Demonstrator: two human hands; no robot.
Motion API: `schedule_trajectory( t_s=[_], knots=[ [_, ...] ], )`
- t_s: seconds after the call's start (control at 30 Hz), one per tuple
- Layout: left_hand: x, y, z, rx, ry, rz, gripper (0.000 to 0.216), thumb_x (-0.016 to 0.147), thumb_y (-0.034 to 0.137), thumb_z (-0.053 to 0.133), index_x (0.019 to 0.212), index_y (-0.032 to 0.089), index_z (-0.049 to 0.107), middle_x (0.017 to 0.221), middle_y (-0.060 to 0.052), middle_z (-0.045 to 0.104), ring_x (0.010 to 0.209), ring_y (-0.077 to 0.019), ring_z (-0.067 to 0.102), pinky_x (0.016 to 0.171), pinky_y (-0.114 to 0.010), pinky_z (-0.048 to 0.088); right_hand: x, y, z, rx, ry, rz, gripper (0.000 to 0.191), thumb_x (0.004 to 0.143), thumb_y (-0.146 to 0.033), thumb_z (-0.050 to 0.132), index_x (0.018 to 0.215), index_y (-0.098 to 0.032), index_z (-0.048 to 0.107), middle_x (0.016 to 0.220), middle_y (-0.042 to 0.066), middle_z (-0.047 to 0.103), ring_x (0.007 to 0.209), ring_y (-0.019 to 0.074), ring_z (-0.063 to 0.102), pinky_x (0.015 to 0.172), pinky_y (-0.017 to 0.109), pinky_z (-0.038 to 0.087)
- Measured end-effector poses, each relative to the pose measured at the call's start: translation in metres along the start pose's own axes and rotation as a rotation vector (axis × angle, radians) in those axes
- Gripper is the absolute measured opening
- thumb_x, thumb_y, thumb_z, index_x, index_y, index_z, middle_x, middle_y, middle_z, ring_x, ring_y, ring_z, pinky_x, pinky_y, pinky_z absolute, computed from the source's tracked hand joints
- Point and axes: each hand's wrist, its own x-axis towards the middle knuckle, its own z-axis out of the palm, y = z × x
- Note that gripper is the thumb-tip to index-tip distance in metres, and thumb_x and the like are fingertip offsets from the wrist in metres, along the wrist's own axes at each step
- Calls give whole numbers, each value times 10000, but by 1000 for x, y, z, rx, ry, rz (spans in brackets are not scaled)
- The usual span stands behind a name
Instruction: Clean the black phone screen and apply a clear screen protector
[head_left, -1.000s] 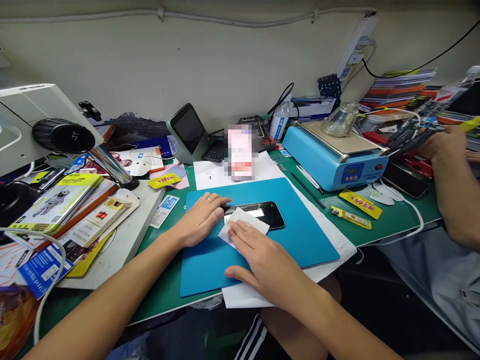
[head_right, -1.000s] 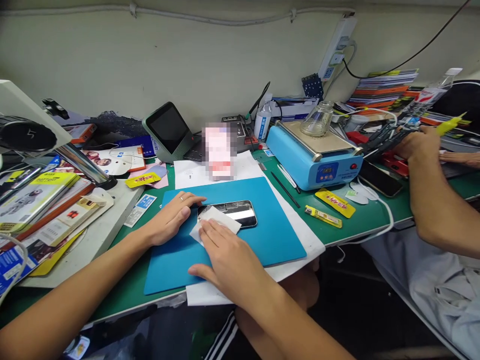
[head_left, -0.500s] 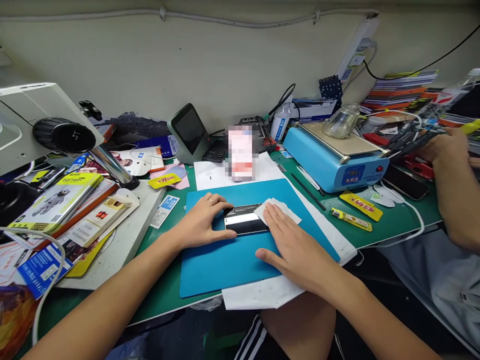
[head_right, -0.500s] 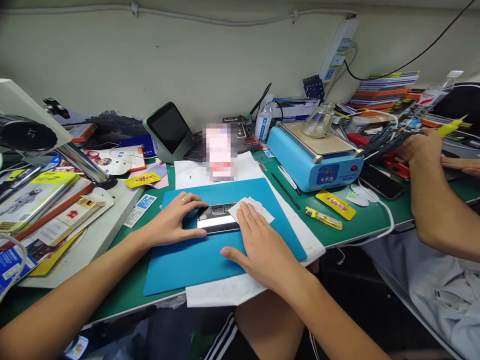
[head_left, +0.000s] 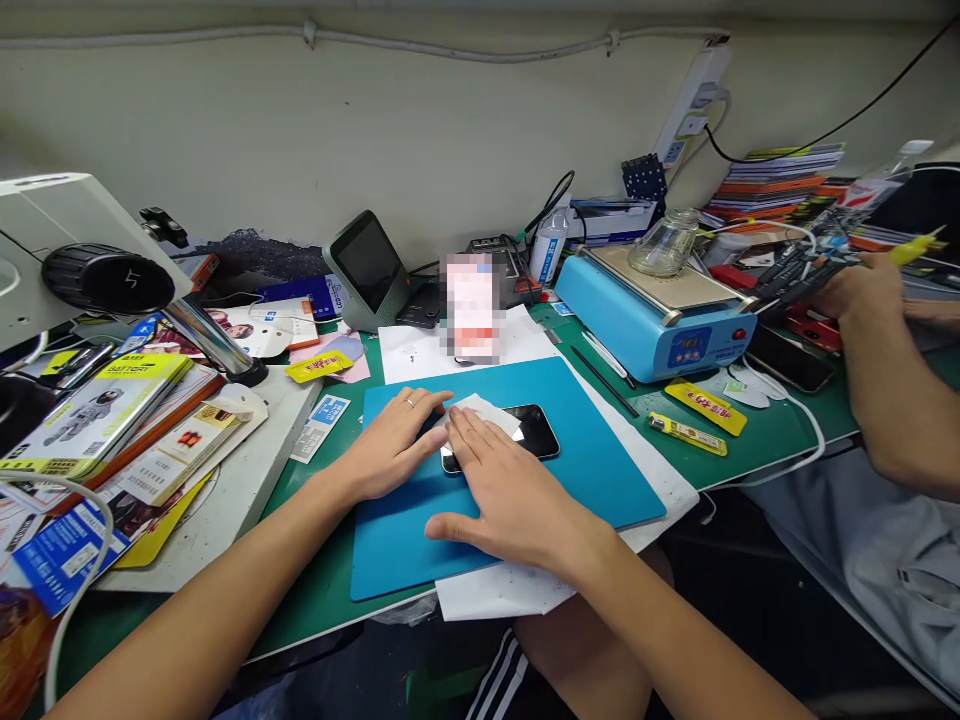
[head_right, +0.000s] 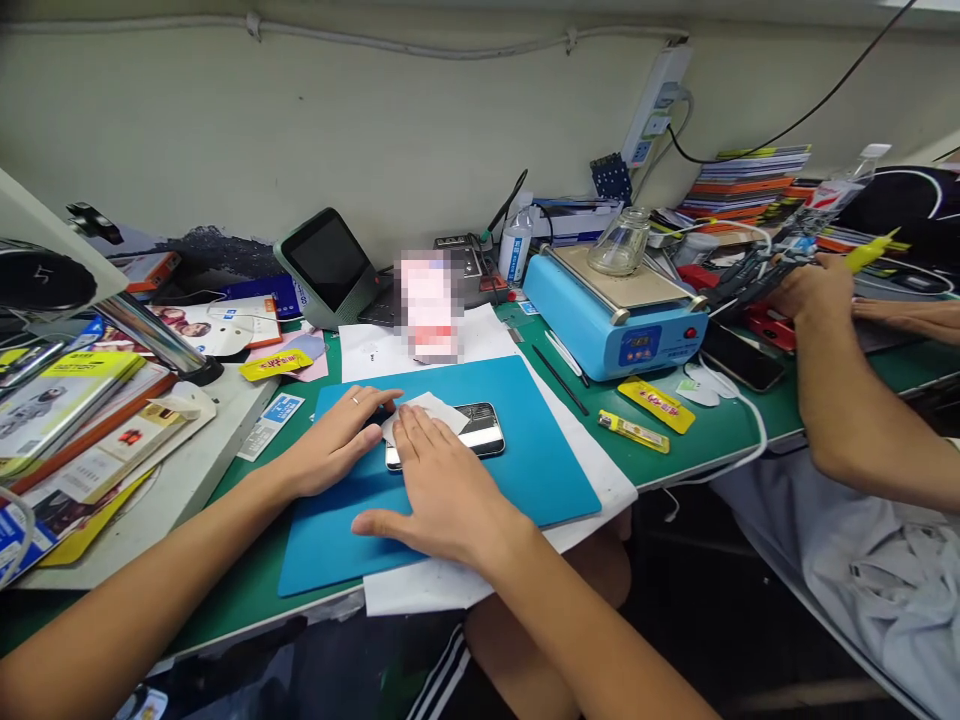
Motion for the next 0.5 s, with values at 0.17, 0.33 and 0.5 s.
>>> schedule_trajectory(
  t_s=[0.17,0.33,0.5],
  knots=[
    [1,3,-1,56,-40,38,634,993,656,388,1416,202,519,1267,-121,596,1146,-299,518,1019,-490,442,-18,4,3,-32,57,-84,936,920,-745,415,1564,-68,366,1671,170,225,1551,321,194,1255,499,239],
    [0,5,-1,137,-54,37,768,816,706,673,1394,212,562,1302,-120,580,1188,-323,499,1018,-490,462,-41,25,1,-106,120,-88,742,981,-580,485,1559,-122,395,1636,141,330,1513,303,314,1212,495,349],
    [1,3,1,174,-47,28,731,825,690,675,1370,212,585,1290,-115,584,1169,-317,503,995,-487,473,-56,61,-14,-113,145,-11,571,1035,-411,438,1558,-183,410,1621,98,380,1489,277,365,1207,489,362]
  ],
)
